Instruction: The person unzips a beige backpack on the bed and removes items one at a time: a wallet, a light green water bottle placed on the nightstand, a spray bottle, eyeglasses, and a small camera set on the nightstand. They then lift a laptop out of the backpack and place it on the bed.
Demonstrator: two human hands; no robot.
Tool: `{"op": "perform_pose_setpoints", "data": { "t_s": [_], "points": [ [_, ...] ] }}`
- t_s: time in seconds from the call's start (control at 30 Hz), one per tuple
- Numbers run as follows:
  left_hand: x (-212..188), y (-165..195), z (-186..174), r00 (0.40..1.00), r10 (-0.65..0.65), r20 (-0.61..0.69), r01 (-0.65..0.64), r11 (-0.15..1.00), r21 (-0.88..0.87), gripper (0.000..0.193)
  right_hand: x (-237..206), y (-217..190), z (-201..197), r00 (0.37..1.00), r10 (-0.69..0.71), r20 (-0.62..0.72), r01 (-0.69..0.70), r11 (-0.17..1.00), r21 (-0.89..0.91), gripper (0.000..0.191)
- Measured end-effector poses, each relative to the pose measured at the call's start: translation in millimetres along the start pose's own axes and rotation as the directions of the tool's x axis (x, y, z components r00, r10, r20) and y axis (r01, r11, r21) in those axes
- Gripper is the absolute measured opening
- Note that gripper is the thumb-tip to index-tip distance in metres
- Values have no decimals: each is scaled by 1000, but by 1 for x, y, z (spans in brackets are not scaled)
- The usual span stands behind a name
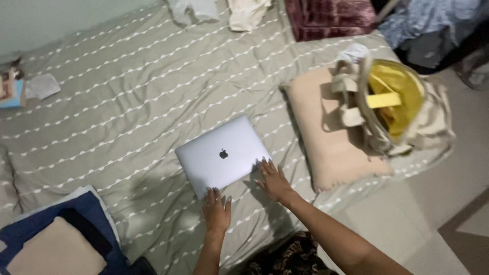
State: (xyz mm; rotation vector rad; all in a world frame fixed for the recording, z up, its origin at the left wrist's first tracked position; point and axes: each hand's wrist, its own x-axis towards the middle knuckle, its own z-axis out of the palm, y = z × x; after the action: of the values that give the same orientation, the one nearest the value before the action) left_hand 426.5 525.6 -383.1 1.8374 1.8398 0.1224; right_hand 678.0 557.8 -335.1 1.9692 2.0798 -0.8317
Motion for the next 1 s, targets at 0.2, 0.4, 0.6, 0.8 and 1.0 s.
{"op": "perform_pose_setpoints", "data": {
  "t_s": [0.2, 0.4, 0.6, 0.8, 1.0],
  "points": [
    [-29, 98, -54, 948, 280, -151, -301, 942, -145, 89, -67, 13, -81, 899, -93, -428, 192, 962, 193, 62],
    [-42, 241, -113, 901, 393, -186, -421, 894, -151, 93, -118, 76, -174, 798, -95, -595, 224, 963, 148, 56],
    [-41, 388, -90, 788, 514, -340, -601, 762, -241, 85, -163, 201, -246, 700, -116, -704, 298, 944, 142, 50],
    [-50, 531, -13, 738, 505, -448, -667, 643, -375, 52, -211, 341, -290, 656, -217, -723, 405, 910, 94, 43],
    [-41, 619, 59, 800, 465, -378, -590, 720, -365, 41, -225, 449, -320, 690, -324, -648, 454, 890, 38, 39]
  ]
}}
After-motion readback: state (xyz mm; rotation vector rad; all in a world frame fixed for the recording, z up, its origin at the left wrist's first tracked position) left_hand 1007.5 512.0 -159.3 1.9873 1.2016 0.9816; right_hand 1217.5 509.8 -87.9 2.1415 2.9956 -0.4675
